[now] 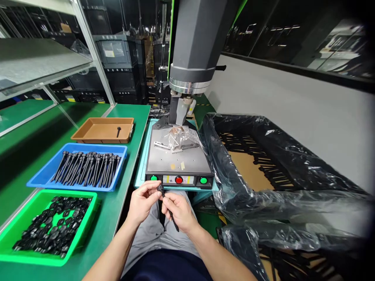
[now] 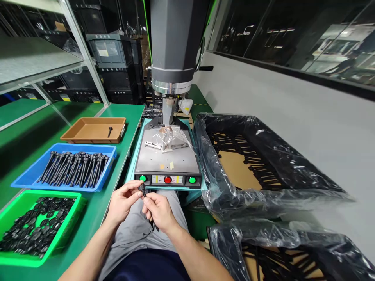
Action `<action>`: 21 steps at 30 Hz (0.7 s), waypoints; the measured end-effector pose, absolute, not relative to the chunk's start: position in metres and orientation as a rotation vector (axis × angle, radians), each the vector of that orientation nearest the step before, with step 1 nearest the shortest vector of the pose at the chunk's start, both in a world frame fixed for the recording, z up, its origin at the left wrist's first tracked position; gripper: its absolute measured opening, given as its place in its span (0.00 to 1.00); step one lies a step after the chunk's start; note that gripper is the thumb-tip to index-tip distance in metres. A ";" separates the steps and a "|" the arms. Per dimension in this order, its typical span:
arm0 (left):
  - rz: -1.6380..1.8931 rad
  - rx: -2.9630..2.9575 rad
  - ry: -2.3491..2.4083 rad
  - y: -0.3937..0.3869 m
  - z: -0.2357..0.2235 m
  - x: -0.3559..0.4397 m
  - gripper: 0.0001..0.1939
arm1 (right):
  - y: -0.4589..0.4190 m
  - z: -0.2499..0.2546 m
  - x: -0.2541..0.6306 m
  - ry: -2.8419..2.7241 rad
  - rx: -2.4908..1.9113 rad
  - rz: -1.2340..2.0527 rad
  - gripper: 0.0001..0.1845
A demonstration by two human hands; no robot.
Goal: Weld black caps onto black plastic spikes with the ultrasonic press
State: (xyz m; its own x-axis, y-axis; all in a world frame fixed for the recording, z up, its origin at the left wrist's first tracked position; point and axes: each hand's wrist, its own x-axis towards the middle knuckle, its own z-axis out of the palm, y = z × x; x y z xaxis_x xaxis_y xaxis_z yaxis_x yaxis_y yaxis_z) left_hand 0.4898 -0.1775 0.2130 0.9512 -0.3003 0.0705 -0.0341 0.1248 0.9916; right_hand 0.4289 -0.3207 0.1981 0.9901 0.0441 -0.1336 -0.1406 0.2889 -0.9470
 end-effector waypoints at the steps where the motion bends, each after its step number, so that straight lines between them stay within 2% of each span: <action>1: -0.189 1.453 -0.276 -0.180 0.211 0.492 0.13 | -0.321 0.196 0.431 0.094 -1.275 0.126 0.24; 5: -0.181 1.555 -0.327 -0.191 0.203 0.503 0.12 | -0.329 0.186 0.441 0.095 -1.242 0.096 0.22; 9: -0.156 1.632 -0.436 -0.207 0.196 0.513 0.11 | -0.345 0.180 0.456 0.081 -1.195 0.007 0.24; 16: -0.170 1.654 -0.510 -0.236 0.188 0.528 0.09 | -0.372 0.177 0.481 0.088 -1.144 -0.031 0.20; 21: -0.159 1.543 -0.424 -0.250 0.190 0.563 0.19 | -0.397 0.177 0.504 0.213 -1.114 -0.139 0.22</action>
State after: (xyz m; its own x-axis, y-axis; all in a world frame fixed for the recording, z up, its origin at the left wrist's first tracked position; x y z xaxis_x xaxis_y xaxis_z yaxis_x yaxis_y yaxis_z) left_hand 0.5626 -0.2499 0.1899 0.9179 -0.3610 0.1649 -0.1636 0.0345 0.9859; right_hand 0.5038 -0.3965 0.1770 0.9710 -0.2170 -0.1001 0.0045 0.4355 -0.9002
